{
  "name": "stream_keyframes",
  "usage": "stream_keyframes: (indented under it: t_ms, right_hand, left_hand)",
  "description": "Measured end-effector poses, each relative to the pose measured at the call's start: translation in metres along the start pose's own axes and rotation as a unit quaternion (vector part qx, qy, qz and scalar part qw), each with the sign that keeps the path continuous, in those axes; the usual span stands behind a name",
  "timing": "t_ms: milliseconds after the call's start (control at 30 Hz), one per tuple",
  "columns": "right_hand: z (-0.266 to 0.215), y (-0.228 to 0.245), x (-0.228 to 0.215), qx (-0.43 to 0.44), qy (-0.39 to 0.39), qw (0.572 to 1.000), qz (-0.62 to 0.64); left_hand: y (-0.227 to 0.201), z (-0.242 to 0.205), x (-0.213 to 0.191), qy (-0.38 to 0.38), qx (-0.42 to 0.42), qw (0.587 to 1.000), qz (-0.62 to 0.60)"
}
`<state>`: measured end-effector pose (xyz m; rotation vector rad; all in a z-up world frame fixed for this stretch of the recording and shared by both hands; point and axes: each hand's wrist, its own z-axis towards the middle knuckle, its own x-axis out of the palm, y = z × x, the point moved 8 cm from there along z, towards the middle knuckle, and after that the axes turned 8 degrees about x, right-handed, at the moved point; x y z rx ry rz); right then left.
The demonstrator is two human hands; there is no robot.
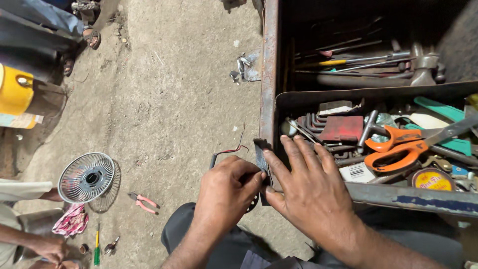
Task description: The person assembles a small electrical motor component by hand, connecting wires and fitting the internal parts while seated on the floor near a tool chest.
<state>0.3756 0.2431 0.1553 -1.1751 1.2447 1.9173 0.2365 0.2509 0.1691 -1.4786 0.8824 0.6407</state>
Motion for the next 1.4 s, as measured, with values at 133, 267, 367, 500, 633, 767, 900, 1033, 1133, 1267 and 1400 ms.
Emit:
stream_keyframes:
  t_ms: [133,267,367,500,633,767,900,1033,1133,1267,1400]
  right_hand:
    - [-0.003,-0.003,0.003,-0.009,0.004,0.999,0.031]
    - [0.003,-0.011,0.006,-0.023,0.026,0.994,0.104]
    - [0.01,-0.012,0.007,-0.076,0.027,0.987,0.137]
    - [0.013,-0.012,0.013,-0.084,0.082,0.983,0.144]
    - [0.011,-0.008,0.008,-0.085,0.068,0.987,0.116]
    - [0.007,-0.008,0.009,-0.061,0.067,0.992,0.085]
    - [0.005,-0.009,0.012,-0.053,0.063,0.994,0.077]
    - [0.004,-0.013,0.008,-0.043,0.046,0.993,0.096]
    - [0.002,-0.014,0.007,-0.031,0.05,0.995,0.083]
    - [0.003,-0.01,-0.001,-0.037,0.027,0.997,0.07]
    - [0.004,-0.012,0.01,-0.001,0.127,0.989,0.075]
  left_hand:
    - [0.003,0.004,0.003,0.015,-0.027,1.0,0.006]
    - [-0.009,0.008,0.001,-0.004,0.063,0.997,0.044]
    - [-0.008,0.005,0.005,0.005,0.075,0.996,0.038]
    - [-0.008,0.002,0.007,0.01,0.058,0.994,0.088]
    - [-0.02,-0.002,0.007,-0.008,0.091,0.99,0.111]
    - [-0.021,-0.002,0.008,-0.014,0.067,0.994,0.088]
    - [-0.02,-0.002,0.009,-0.009,0.053,0.995,0.087]
    - [-0.025,-0.003,0.008,-0.025,0.075,0.992,0.098]
    - [-0.03,-0.005,0.008,-0.038,0.098,0.988,0.115]
    - [-0.032,-0.011,0.009,-0.05,0.096,0.985,0.133]
    - [-0.032,-0.012,0.011,-0.054,0.092,0.984,0.14]
